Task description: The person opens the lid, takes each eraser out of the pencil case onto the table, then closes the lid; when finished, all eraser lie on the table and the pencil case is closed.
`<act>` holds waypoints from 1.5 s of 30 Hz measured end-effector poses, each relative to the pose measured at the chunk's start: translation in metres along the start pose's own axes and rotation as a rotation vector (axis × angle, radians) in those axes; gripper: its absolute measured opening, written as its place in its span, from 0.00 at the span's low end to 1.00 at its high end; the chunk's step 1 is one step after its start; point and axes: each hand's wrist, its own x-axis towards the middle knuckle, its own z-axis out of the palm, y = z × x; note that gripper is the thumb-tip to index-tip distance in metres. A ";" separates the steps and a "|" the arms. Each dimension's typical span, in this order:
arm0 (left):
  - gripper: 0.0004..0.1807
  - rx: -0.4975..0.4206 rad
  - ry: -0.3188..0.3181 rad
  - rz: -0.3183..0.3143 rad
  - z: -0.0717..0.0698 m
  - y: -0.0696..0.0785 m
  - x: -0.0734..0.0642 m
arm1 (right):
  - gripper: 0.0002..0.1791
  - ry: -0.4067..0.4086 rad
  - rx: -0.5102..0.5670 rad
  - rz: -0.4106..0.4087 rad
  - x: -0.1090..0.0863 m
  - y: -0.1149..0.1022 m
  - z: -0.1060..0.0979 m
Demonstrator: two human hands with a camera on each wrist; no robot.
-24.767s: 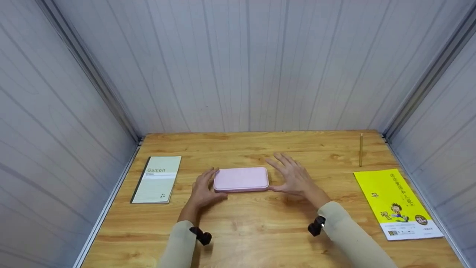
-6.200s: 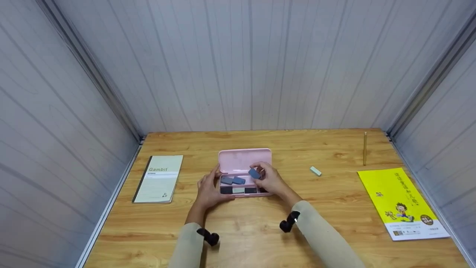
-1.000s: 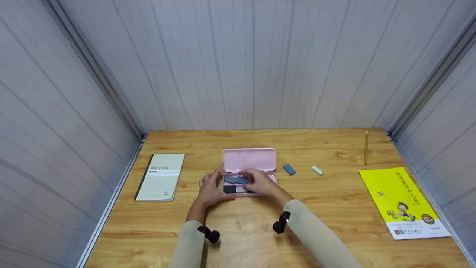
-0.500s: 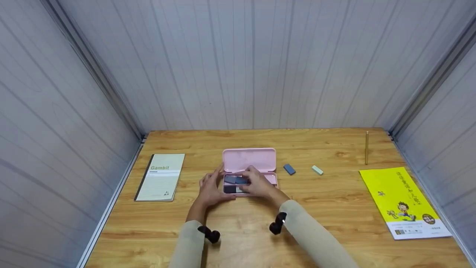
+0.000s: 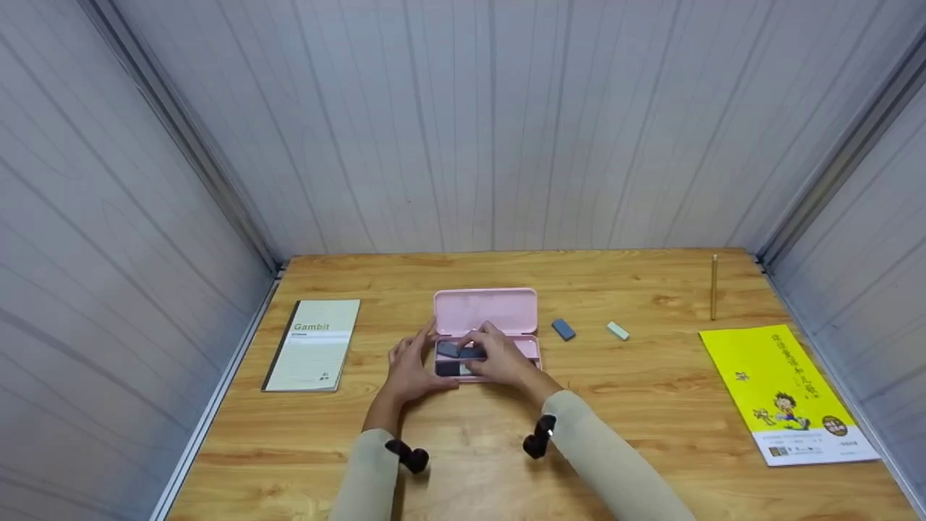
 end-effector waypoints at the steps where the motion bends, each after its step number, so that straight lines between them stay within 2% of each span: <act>1: 0.75 0.000 0.001 -0.003 0.000 0.000 0.000 | 0.17 0.005 0.013 -0.007 -0.001 -0.002 -0.002; 4: 0.75 0.002 0.005 -0.009 0.001 0.000 0.000 | 0.20 0.045 0.048 -0.063 -0.002 -0.001 -0.003; 7: 0.76 -0.008 0.010 -0.009 0.001 0.000 0.000 | 0.23 0.092 0.100 -0.081 -0.002 0.005 -0.003; 14: 0.76 -0.014 0.012 -0.007 0.002 0.001 0.000 | 0.29 0.184 0.236 -0.069 0.003 0.022 0.002; 18: 0.76 -0.012 0.007 0.004 0.002 0.000 0.000 | 0.29 0.210 0.290 -0.052 0.000 0.018 -0.002; 22: 0.76 -0.025 0.007 0.011 0.002 0.000 0.000 | 0.27 0.191 0.312 -0.036 -0.005 -0.001 -0.014; 27: 0.76 -0.028 0.013 0.003 0.002 0.001 0.000 | 0.25 0.148 0.269 0.005 -0.006 -0.017 -0.025; 34: 0.76 -0.023 0.003 -0.022 0.001 0.001 0.000 | 0.24 0.107 0.232 0.081 -0.008 -0.018 -0.029; 40: 0.75 -0.034 0.002 -0.038 0.000 0.002 -0.001 | 0.23 0.100 0.254 0.099 -0.011 -0.018 -0.034; 45: 0.75 -0.047 -0.001 -0.038 -0.001 0.003 -0.001 | 0.23 0.074 0.315 0.102 -0.014 -0.017 -0.042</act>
